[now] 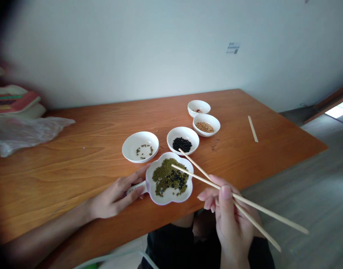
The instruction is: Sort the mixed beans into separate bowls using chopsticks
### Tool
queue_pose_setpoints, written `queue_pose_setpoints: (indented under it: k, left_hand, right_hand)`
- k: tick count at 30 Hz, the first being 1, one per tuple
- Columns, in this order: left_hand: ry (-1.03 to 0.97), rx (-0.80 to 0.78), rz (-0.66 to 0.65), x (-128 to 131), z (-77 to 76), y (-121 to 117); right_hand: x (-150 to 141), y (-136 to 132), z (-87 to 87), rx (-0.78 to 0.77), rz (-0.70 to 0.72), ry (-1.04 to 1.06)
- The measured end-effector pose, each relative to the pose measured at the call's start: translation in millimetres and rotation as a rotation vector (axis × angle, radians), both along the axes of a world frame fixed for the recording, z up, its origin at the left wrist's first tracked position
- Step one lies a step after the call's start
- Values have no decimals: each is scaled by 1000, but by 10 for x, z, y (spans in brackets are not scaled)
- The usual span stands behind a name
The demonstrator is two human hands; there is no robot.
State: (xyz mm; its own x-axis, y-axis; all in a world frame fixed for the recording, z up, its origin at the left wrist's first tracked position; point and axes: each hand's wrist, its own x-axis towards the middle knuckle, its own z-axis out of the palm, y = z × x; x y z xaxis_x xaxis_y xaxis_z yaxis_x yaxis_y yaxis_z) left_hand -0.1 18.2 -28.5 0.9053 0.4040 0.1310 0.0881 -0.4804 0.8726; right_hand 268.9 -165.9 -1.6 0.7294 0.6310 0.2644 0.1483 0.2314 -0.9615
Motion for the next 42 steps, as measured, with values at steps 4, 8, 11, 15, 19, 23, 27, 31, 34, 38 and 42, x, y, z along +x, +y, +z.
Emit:
queue_pose_setpoints:
  k: [4,8,11,15,19,23,27,31,34,38,42]
  left_hand:
    - [2,6,21,0,-23,-6]
    - [-2,-2,17,-6,-57,-5]
    - [25,-13,4,-12,-59,-1]
    - [30,-19,4,-14,-53,4]
    - [35,-46,8,-8,-53,1]
    - [20,-55,13,-9,-54,-6]
    - [26,-53,5,-11,-35,-11]
    - [47,-71,5,-15,6,-14]
    - [80,-93,-1,-28,16,-13]
    - [97,-104,7,-48,2,-9]
    - [108,-115,4,-48,13,-5]
  right_hand:
    - [-46,-14,-26,72,-58,-72]
    - [-121,37,57,171,-200,-103]
    - [-181,49,104,255,-220,-46]
    - [-237,22,57,235,-230,5]
    - [-228,-11,-15,171,-153,54]
    - [-160,-27,-29,200,22,67]
    - [-141,-49,-44,152,76,85]
    - [-150,-85,-51,54,64,21]
    - [-105,-145,-40,-29,60,-80]
    - [-11,-261,-23,-181,145,-290]
    - [18,-322,11,-265,126,-446]
